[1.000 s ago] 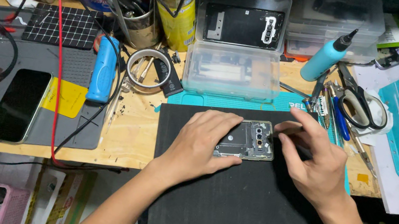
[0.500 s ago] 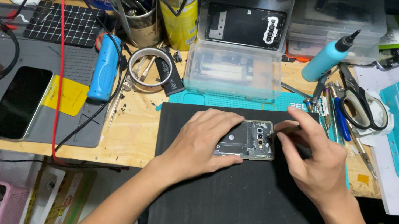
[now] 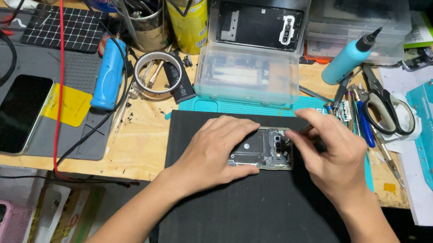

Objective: The person places a white Samsung phone back cover into a clear plastic case, then removes it and sets it aside. They then pick up a disassembled black smartphone, separate the back cover from the chassis, and place the back cover into the case. The person retrieves a small screwdriver and begins unscrewing components from the phone chassis.

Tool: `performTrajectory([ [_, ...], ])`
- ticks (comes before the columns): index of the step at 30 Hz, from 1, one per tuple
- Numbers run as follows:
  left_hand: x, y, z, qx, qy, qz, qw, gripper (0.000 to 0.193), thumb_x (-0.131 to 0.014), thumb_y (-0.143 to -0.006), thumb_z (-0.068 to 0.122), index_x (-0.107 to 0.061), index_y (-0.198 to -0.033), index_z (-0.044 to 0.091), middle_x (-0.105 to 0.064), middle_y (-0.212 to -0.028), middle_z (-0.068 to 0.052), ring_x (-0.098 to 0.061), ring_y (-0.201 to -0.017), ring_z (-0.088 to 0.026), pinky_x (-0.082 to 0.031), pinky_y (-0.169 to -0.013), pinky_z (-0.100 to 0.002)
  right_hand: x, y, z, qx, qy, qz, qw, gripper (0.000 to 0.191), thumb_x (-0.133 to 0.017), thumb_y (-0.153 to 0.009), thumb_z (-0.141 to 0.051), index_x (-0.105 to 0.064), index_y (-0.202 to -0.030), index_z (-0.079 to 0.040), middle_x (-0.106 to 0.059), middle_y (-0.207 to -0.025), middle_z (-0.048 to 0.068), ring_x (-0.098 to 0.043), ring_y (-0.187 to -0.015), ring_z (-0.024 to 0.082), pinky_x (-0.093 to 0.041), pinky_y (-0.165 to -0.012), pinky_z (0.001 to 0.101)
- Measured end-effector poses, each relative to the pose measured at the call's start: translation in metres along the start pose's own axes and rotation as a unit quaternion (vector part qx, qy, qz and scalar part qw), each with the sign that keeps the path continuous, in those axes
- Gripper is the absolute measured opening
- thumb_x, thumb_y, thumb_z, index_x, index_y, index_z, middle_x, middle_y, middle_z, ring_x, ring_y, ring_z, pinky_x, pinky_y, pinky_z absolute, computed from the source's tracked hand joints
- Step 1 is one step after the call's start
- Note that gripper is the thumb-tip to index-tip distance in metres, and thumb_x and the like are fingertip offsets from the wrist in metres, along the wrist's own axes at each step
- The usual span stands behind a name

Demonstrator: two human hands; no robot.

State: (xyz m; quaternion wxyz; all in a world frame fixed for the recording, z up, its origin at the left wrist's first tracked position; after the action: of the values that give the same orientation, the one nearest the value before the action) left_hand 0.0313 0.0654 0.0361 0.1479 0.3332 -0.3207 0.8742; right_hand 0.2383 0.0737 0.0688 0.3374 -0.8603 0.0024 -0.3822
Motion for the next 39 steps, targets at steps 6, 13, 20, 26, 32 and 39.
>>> performTrajectory([
  [6, -0.001, 0.000, 0.000, 0.007, 0.002, -0.001, 1.000, 0.072, -0.089, -0.071, 0.030, -0.059, -0.131, 0.002, -0.066, -0.128, -0.014, -0.060, -0.121, -0.034, -0.047, -0.104, -0.045, 0.002, 0.001, -0.001, -0.024, -0.106, -0.063, 0.992, 0.038, -0.072, -0.090, 0.002, -0.067, -0.126, -0.006, -0.076, -0.100, 0.008, -0.077, -0.089, 0.016, -0.060, -0.077, 0.0262],
  [13, 0.001, -0.001, 0.001, 0.001, 0.009, 0.005, 1.000, 0.071, -0.089, -0.072, 0.031, -0.060, -0.131, 0.003, -0.066, -0.128, -0.014, -0.060, -0.121, -0.033, -0.047, -0.104, -0.044, 0.004, -0.005, -0.003, -0.050, 0.057, -0.024, 0.997, 0.051, -0.088, -0.082, -0.011, -0.068, -0.128, -0.003, -0.070, -0.094, 0.016, -0.069, -0.085, 0.028, -0.054, -0.076, 0.0362],
  [20, 0.002, 0.000, -0.001, 0.002, 0.008, 0.005, 1.000, 0.070, -0.088, -0.073, 0.032, -0.060, -0.130, 0.002, -0.066, -0.128, -0.014, -0.060, -0.121, -0.034, -0.046, -0.104, -0.045, 0.009, -0.003, -0.003, -0.024, -0.079, -0.059, 0.995, 0.042, -0.073, -0.089, 0.000, -0.066, -0.129, -0.004, -0.072, -0.101, 0.011, -0.073, -0.092, 0.020, -0.058, -0.082, 0.0321],
  [26, 0.001, -0.001, -0.002, 0.005, 0.010, 0.001, 1.000, 0.071, -0.088, -0.072, 0.031, -0.060, -0.130, 0.002, -0.066, -0.128, -0.014, -0.060, -0.121, -0.034, -0.046, -0.104, -0.045, 0.014, -0.007, -0.011, -0.001, -0.077, -0.052, 0.996, 0.040, -0.071, -0.088, 0.003, -0.066, -0.127, -0.003, -0.072, -0.098, 0.010, -0.074, -0.087, 0.021, -0.058, -0.079, 0.0302],
  [32, 0.001, -0.001, 0.000, 0.007, 0.014, 0.002, 1.000, 0.071, -0.089, -0.072, 0.031, -0.060, -0.130, 0.003, -0.066, -0.129, -0.013, -0.060, -0.121, -0.033, -0.047, -0.104, -0.045, 0.014, -0.008, -0.014, -0.019, -0.023, -0.032, 0.999, 0.041, -0.075, -0.088, 0.001, -0.066, -0.128, -0.004, -0.071, -0.095, 0.012, -0.072, -0.084, 0.023, -0.056, -0.076, 0.0326],
  [39, 0.000, -0.001, -0.001, 0.007, 0.013, 0.001, 1.000, 0.070, -0.089, -0.070, 0.030, -0.060, -0.128, 0.003, -0.066, -0.127, -0.012, -0.060, -0.120, -0.034, -0.046, -0.103, -0.045, 0.012, -0.008, -0.012, -0.007, -0.050, -0.054, 0.997, 0.046, -0.073, -0.086, 0.003, -0.065, -0.130, -0.004, -0.070, -0.095, 0.010, -0.072, -0.085, 0.021, -0.057, -0.076, 0.0308],
])
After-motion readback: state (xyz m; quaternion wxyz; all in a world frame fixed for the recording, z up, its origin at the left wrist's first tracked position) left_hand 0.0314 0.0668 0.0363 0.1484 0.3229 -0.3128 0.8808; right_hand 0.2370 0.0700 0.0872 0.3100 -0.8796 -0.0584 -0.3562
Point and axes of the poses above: each hand's wrist, its own y-axis away from the middle knuckle, its own x-axis out of the back of the hand, z = x × y, the point moved 5 cm from there along -y, towards the middle knuckle
